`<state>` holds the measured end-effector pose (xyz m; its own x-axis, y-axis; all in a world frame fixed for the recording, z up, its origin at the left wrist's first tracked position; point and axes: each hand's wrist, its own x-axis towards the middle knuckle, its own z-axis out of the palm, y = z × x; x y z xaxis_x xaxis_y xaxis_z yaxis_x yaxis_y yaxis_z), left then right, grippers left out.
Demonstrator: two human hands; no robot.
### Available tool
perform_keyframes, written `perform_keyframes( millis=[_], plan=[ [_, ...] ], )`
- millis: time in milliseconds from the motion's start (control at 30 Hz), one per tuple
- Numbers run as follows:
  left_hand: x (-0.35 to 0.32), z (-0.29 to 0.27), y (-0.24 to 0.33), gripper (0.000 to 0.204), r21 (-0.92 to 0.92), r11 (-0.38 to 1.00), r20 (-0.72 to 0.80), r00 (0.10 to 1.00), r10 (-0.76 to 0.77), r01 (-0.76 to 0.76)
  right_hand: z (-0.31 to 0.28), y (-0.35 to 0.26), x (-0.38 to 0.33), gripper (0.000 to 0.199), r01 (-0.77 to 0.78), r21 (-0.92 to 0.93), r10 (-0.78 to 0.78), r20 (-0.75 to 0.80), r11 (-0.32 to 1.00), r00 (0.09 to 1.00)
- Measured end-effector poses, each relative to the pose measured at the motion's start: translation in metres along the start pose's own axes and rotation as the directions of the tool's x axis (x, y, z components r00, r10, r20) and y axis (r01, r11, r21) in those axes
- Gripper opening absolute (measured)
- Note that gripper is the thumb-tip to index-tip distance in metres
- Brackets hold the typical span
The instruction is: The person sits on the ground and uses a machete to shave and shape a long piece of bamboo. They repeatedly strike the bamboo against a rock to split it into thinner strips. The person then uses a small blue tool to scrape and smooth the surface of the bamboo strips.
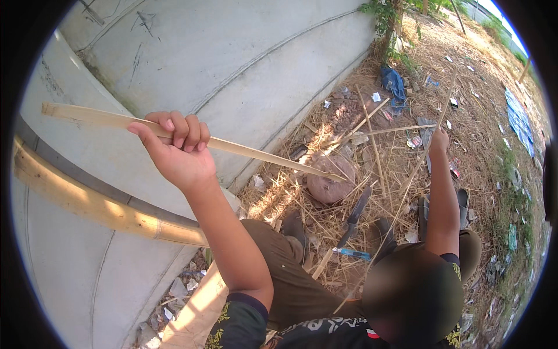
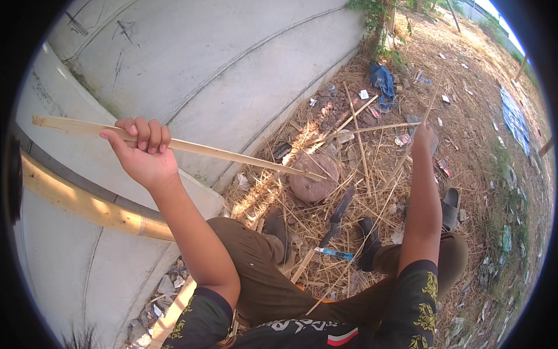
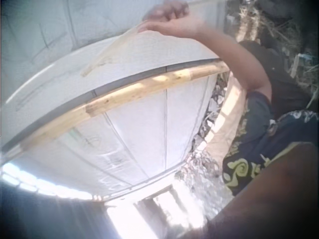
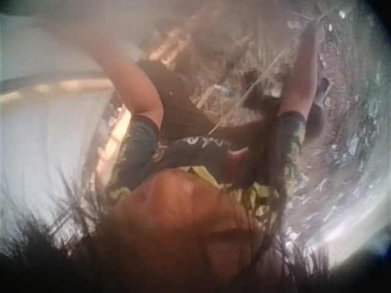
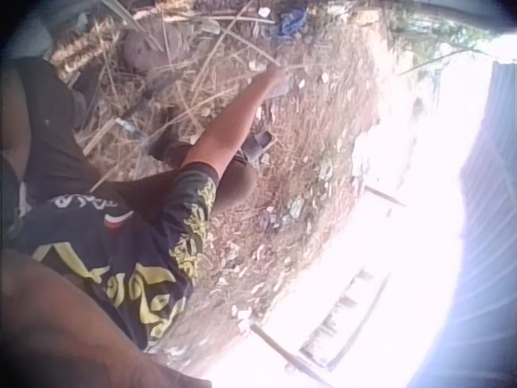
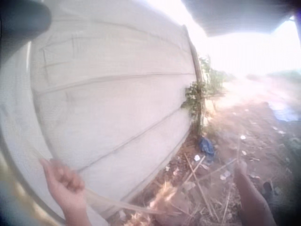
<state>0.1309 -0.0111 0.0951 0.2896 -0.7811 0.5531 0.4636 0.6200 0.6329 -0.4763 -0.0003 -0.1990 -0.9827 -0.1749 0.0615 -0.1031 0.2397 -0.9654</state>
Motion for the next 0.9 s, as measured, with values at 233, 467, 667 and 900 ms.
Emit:
perform_keyframes(
  millis=[233,467,667,900],
  plan=[
    [-0.023,0.031,-0.061,0.057,0.049,0.995,0.159,0.983,-0.093,0.087,-0.009,0.062,-0.201,0.033,0.428,-0.606,0.110,0.651,0.671,0.751],
    [-0.027,0.036,-0.061,0.056,0.162,0.985,0.261,0.960,-0.099,0.057,-0.060,0.200,-0.389,0.049,0.182,-0.744,0.637,0.651,0.643,0.414],
    [-0.026,0.038,-0.040,0.048,0.232,0.971,0.262,0.965,-0.002,-0.061,-0.044,0.174,-0.403,0.043,-0.050,-0.635,0.530,0.596,0.771,0.603],
    [-0.022,0.043,-0.024,0.039,-0.025,1.000,0.342,0.940,0.006,0.003,-0.044,0.165,-0.370,0.010,-0.868,-0.145,0.739,0.601,0.476,0.305]
  ],
)
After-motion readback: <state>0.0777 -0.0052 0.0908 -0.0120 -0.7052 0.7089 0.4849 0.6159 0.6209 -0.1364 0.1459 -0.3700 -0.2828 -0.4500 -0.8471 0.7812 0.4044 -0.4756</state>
